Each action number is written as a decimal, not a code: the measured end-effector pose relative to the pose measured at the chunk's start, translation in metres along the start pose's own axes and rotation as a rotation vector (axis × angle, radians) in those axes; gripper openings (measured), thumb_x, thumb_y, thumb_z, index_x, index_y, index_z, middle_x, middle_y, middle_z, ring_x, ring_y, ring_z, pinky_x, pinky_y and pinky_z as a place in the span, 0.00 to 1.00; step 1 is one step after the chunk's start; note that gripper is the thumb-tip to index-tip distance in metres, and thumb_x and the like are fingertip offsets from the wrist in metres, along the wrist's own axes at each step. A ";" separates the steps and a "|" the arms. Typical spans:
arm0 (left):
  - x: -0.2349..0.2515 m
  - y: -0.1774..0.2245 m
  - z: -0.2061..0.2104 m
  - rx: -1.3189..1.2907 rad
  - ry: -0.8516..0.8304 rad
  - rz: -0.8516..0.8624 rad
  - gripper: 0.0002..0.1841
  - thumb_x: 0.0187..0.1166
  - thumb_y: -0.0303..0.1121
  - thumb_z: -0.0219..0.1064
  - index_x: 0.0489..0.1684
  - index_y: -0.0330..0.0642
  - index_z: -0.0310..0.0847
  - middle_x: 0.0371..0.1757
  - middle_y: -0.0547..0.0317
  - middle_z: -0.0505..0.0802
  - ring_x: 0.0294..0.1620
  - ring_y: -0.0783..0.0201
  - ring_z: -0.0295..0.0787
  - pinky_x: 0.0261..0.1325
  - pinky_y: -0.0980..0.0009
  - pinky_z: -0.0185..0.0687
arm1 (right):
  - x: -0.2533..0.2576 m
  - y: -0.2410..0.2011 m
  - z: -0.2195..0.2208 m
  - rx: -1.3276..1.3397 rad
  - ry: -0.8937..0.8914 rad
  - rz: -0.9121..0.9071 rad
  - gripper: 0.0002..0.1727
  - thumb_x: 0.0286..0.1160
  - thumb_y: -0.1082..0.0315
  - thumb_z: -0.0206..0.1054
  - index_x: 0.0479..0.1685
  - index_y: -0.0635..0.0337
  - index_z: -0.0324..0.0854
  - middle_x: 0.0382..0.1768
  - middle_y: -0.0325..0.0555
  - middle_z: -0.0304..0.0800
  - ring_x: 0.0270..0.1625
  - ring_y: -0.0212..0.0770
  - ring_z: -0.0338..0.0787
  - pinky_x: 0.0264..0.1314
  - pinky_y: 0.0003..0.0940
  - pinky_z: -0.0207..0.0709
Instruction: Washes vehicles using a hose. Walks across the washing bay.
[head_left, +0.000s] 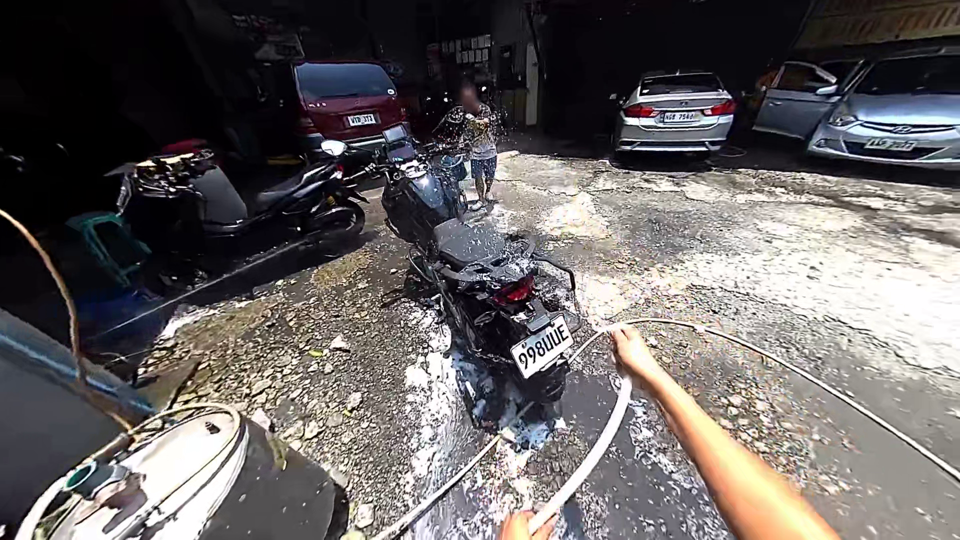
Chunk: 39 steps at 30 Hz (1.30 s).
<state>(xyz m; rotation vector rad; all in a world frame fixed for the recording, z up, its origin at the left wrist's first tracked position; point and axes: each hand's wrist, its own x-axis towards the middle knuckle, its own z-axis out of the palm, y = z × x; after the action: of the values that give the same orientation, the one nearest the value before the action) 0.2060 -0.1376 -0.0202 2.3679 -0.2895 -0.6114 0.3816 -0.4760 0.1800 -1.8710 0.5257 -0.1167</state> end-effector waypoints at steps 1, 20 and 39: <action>0.008 0.001 0.011 0.078 -0.037 -0.010 0.32 0.81 0.63 0.59 0.42 0.38 0.92 0.41 0.42 0.95 0.49 0.43 0.94 0.58 0.38 0.85 | -0.007 0.034 -0.021 0.053 0.002 0.068 0.23 0.95 0.55 0.45 0.71 0.62 0.73 0.32 0.50 0.81 0.21 0.41 0.78 0.26 0.42 0.78; 0.206 0.309 0.154 0.100 -0.322 0.206 0.18 0.83 0.46 0.65 0.50 0.38 0.89 0.50 0.40 0.94 0.57 0.43 0.91 0.64 0.40 0.81 | 0.136 0.187 -0.315 0.153 0.034 0.099 0.23 0.96 0.55 0.43 0.73 0.61 0.70 0.31 0.48 0.80 0.20 0.40 0.78 0.24 0.40 0.79; 0.694 0.649 0.152 -0.012 -0.173 0.245 0.32 0.89 0.60 0.50 0.53 0.37 0.86 0.46 0.41 0.93 0.51 0.44 0.93 0.59 0.40 0.84 | 0.602 0.148 -0.479 -0.695 -0.241 0.005 0.35 0.88 0.42 0.45 0.31 0.58 0.91 0.37 0.56 0.94 0.49 0.58 0.93 0.55 0.67 0.81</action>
<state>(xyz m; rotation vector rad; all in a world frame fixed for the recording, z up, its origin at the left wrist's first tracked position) 0.7023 -0.9582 0.0599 2.2256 -0.6402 -0.6972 0.7183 -1.1802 0.1147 -2.5124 0.4310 0.3344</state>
